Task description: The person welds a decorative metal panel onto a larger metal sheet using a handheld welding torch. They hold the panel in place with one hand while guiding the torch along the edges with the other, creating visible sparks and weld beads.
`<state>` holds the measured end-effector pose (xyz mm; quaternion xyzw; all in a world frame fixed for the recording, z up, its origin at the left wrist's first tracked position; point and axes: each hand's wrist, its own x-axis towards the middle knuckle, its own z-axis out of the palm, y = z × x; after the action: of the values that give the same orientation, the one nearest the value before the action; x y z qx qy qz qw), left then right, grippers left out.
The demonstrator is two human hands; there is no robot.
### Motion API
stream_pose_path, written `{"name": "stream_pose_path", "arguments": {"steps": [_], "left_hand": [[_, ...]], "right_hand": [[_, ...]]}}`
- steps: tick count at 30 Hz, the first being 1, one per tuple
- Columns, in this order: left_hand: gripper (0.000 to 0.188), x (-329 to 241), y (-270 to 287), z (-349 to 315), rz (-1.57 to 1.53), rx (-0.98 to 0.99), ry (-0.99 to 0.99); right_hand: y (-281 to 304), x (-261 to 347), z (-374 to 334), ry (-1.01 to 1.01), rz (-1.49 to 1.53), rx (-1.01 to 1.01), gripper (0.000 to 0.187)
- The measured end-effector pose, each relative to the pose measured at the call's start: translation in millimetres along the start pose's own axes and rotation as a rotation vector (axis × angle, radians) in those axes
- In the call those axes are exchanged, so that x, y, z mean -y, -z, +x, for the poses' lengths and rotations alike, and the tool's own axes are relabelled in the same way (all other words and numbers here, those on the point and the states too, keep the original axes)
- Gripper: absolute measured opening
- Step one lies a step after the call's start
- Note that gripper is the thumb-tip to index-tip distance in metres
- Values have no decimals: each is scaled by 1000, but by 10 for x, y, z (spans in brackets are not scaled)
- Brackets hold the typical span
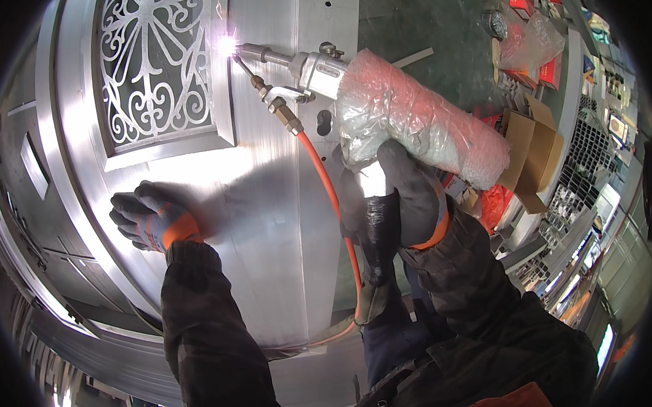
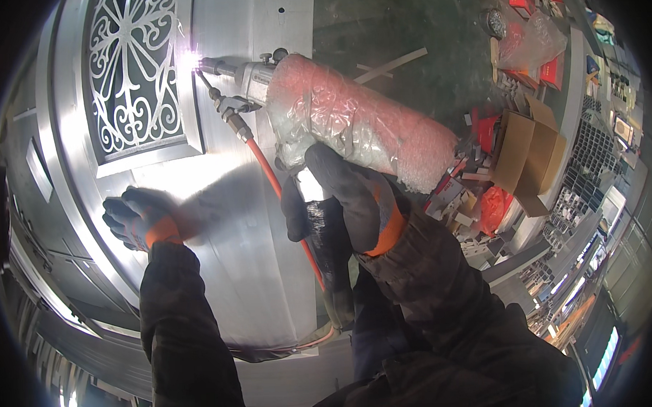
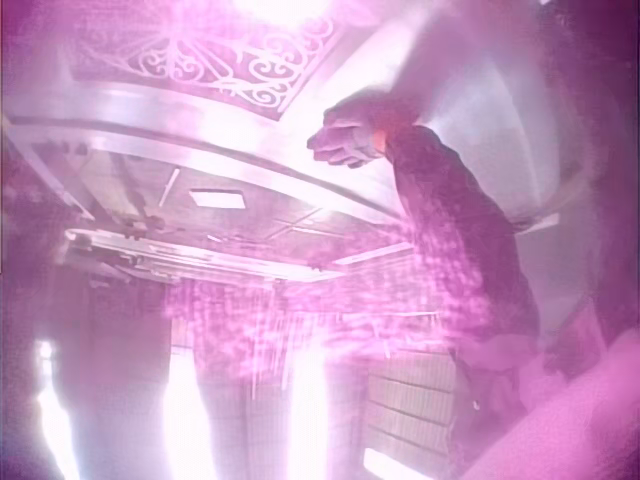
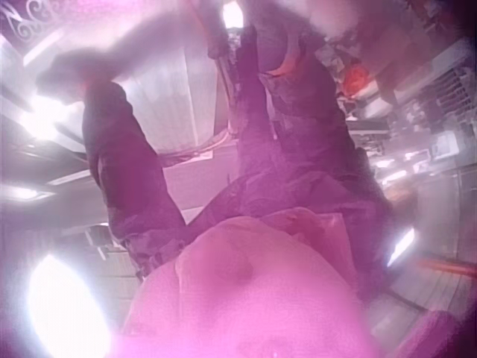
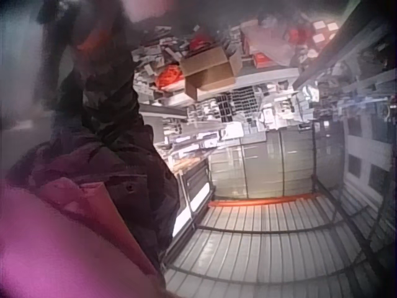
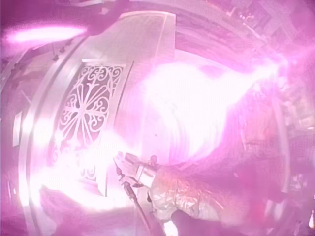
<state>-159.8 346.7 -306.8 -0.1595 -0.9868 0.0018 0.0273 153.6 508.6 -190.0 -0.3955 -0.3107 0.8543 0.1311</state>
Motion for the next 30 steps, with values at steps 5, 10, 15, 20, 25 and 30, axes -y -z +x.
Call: {"name": "stream_pose_path", "arguments": {"steps": [5, 10, 15, 20, 25, 30], "left_hand": [[79, -43, 36, -18, -27, 32, -5], [74, -3, -20, -12, -14, -72, -44], [78, 23, -68, -3, -40, -77, -28], [79, 3, -61, -25, -57, -93, -25], [82, -49, 34, -29, -73, -6, 2], [81, 1, -28, -12, -44, -21, 1]], "right_hand": [[-23, -60, -57, -26, 4, -11, 76], [-72, -92, -107, -50, 14, -38, 75], [-86, -174, -157, -47, 26, -62, 72], [-74, -253, -233, 7, 2, -30, 61], [-148, -219, -287, -17, -73, -50, 66], [-176, -284, -364, -32, -22, -78, 63]]}}
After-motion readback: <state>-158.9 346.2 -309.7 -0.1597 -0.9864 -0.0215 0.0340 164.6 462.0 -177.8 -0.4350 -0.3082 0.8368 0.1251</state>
